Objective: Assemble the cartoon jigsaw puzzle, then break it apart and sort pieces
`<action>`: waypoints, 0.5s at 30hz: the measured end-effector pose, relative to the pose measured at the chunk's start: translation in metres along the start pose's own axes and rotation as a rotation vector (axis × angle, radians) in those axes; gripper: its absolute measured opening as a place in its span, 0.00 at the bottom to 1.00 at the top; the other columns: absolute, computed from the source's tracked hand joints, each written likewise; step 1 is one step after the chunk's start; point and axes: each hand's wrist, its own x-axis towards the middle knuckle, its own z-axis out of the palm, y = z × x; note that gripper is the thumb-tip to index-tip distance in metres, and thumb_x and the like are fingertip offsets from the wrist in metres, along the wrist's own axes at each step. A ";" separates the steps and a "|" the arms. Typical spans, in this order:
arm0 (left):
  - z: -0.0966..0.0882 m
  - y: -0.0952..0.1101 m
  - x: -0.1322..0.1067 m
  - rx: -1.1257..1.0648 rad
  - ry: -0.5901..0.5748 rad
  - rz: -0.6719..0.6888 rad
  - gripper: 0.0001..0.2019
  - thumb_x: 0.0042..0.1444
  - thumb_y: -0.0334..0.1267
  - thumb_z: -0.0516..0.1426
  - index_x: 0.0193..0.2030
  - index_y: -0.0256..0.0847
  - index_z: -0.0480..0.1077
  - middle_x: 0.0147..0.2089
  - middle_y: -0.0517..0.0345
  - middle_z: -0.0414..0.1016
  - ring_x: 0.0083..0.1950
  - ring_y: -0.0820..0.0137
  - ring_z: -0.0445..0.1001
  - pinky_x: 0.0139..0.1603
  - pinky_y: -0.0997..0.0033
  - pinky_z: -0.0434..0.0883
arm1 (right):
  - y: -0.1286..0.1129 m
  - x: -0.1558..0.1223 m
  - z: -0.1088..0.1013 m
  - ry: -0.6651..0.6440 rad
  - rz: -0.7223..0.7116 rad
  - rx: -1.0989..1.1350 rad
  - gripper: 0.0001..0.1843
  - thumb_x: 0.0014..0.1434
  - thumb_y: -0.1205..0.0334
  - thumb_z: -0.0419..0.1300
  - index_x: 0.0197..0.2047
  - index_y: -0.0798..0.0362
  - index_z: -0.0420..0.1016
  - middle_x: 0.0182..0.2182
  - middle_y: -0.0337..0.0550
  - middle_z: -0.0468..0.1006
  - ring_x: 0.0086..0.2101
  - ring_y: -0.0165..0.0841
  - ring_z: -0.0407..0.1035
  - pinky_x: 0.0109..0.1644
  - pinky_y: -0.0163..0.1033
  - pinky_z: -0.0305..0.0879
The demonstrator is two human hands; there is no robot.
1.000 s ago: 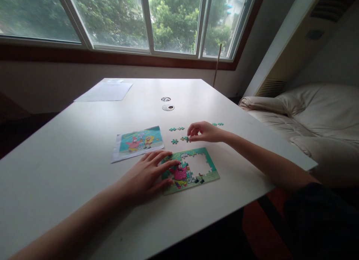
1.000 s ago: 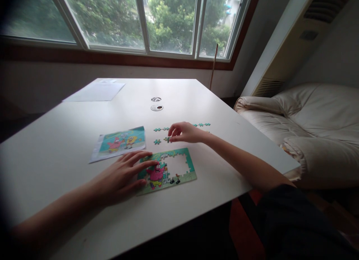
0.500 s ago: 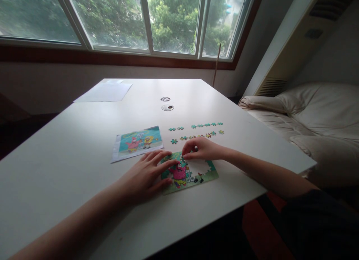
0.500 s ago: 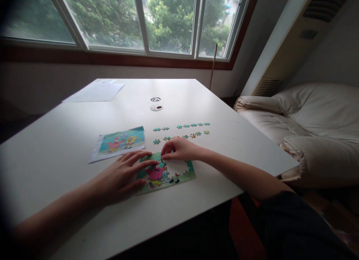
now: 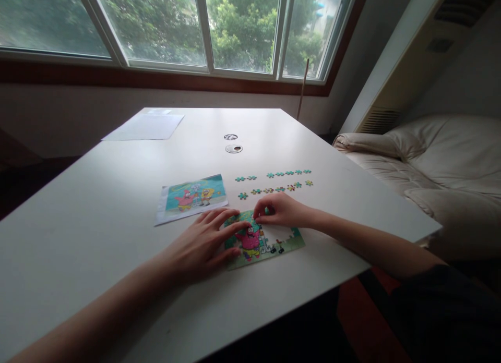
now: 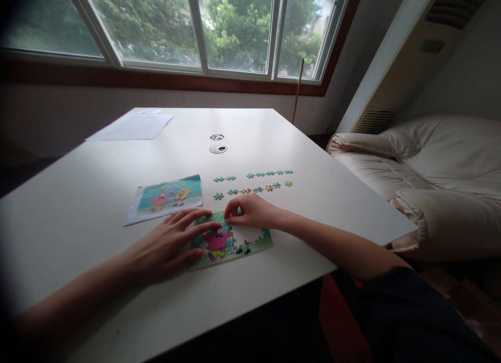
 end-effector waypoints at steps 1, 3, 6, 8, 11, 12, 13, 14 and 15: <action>0.001 -0.001 0.000 0.006 0.001 0.001 0.23 0.58 0.49 0.47 0.60 0.52 0.53 0.60 0.52 0.54 0.58 0.54 0.55 0.54 0.50 0.57 | 0.000 0.000 0.000 0.004 -0.008 -0.001 0.06 0.51 0.64 0.58 0.33 0.55 0.74 0.26 0.37 0.74 0.27 0.24 0.65 0.33 0.30 0.58; 0.001 -0.001 -0.001 0.016 0.003 0.005 0.23 0.58 0.49 0.47 0.61 0.53 0.52 0.60 0.52 0.54 0.58 0.54 0.55 0.54 0.50 0.57 | 0.000 0.000 0.001 0.010 -0.016 -0.005 0.06 0.51 0.64 0.58 0.33 0.55 0.74 0.26 0.37 0.74 0.27 0.24 0.65 0.33 0.30 0.58; 0.001 -0.002 -0.001 0.021 -0.002 0.010 0.23 0.58 0.49 0.47 0.61 0.53 0.52 0.60 0.52 0.54 0.58 0.54 0.55 0.55 0.50 0.56 | -0.001 0.001 0.000 -0.001 0.001 -0.016 0.06 0.51 0.63 0.59 0.33 0.54 0.74 0.26 0.37 0.74 0.27 0.24 0.64 0.33 0.30 0.57; 0.001 -0.002 -0.001 0.023 0.000 0.009 0.23 0.58 0.49 0.47 0.61 0.53 0.52 0.60 0.52 0.54 0.58 0.54 0.55 0.55 0.50 0.56 | -0.003 0.002 -0.001 -0.016 0.017 -0.028 0.06 0.51 0.63 0.59 0.33 0.54 0.74 0.26 0.37 0.74 0.27 0.24 0.65 0.32 0.30 0.57; 0.001 -0.001 -0.001 0.019 0.007 0.009 0.23 0.58 0.49 0.47 0.61 0.53 0.52 0.60 0.52 0.54 0.58 0.54 0.55 0.54 0.50 0.56 | -0.005 0.004 -0.004 -0.056 0.042 -0.037 0.07 0.51 0.61 0.59 0.34 0.54 0.74 0.26 0.37 0.74 0.27 0.24 0.65 0.32 0.30 0.57; 0.001 -0.001 -0.001 0.017 0.007 0.009 0.23 0.58 0.49 0.47 0.61 0.53 0.52 0.60 0.52 0.54 0.58 0.54 0.55 0.54 0.50 0.57 | -0.005 0.005 -0.005 -0.069 0.051 -0.040 0.08 0.51 0.61 0.60 0.34 0.54 0.74 0.27 0.37 0.74 0.28 0.25 0.65 0.32 0.30 0.57; 0.000 -0.001 -0.001 0.016 0.005 0.006 0.23 0.58 0.49 0.47 0.61 0.54 0.52 0.60 0.52 0.54 0.57 0.54 0.55 0.54 0.50 0.57 | -0.006 0.006 -0.007 -0.084 0.058 -0.043 0.09 0.50 0.59 0.60 0.35 0.54 0.74 0.27 0.37 0.74 0.28 0.25 0.65 0.32 0.31 0.57; 0.000 0.000 -0.002 0.016 0.003 0.003 0.23 0.58 0.49 0.47 0.61 0.54 0.52 0.60 0.51 0.54 0.57 0.54 0.55 0.54 0.49 0.57 | -0.006 0.007 -0.009 -0.098 0.058 -0.047 0.11 0.50 0.58 0.61 0.37 0.54 0.73 0.27 0.37 0.74 0.28 0.25 0.65 0.32 0.31 0.57; -0.001 0.000 -0.002 0.017 -0.001 0.001 0.23 0.58 0.49 0.47 0.61 0.53 0.52 0.60 0.51 0.54 0.57 0.53 0.55 0.54 0.49 0.57 | -0.005 0.009 -0.011 -0.110 0.053 -0.050 0.13 0.49 0.57 0.61 0.38 0.54 0.73 0.27 0.37 0.74 0.28 0.25 0.65 0.32 0.31 0.57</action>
